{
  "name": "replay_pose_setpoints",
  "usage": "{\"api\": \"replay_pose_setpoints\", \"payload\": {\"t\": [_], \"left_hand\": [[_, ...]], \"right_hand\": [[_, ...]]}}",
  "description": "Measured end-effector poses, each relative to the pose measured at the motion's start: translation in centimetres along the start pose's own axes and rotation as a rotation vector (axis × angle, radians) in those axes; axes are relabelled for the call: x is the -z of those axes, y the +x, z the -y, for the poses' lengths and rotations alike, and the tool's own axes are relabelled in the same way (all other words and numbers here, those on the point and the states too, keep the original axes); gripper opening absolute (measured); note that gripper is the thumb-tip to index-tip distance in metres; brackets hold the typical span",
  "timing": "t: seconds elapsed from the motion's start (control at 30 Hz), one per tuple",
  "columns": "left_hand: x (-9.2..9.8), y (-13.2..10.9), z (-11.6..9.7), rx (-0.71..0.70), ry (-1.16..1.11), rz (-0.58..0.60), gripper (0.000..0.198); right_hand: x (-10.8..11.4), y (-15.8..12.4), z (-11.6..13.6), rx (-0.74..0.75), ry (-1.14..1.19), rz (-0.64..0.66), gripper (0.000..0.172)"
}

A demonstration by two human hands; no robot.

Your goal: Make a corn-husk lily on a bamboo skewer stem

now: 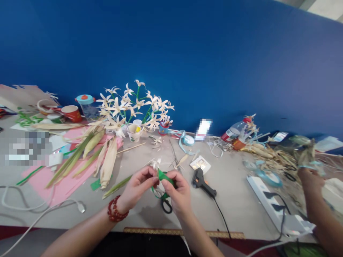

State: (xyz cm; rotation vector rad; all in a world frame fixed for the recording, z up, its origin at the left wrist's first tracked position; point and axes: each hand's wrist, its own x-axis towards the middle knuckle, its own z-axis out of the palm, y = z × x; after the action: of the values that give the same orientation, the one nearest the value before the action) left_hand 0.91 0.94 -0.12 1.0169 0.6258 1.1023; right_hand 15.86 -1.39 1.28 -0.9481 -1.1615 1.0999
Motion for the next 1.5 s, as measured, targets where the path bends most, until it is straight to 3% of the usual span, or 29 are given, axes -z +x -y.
{"api": "replay_pose_setpoints", "payload": {"t": [0.27,0.63,0.97,1.23,1.5], "left_hand": [[0.0,-0.2,0.1,-0.004,-0.022,0.013,0.013],[-0.3,-0.2,-0.4,0.000,-0.024,0.028,0.015],[-0.4,-0.1,-0.3,-0.025,0.006,0.044,0.014],[-0.6,-0.1,-0.4,-0.042,0.018,0.026,0.014],[-0.6,-0.2,-0.5,-0.049,0.006,0.033,0.016]], "right_hand": [[-1.0,0.5,0.3,0.027,-0.005,-0.029,0.029],[-0.7,0.8,0.6,0.096,-0.088,-0.064,0.019],[-1.1,0.7,0.1,0.057,-0.063,-0.094,0.022],[-1.4,0.8,0.5,0.120,-0.042,-0.076,0.019],[-1.5,0.9,-0.1,0.114,-0.086,-0.133,0.026]]}}
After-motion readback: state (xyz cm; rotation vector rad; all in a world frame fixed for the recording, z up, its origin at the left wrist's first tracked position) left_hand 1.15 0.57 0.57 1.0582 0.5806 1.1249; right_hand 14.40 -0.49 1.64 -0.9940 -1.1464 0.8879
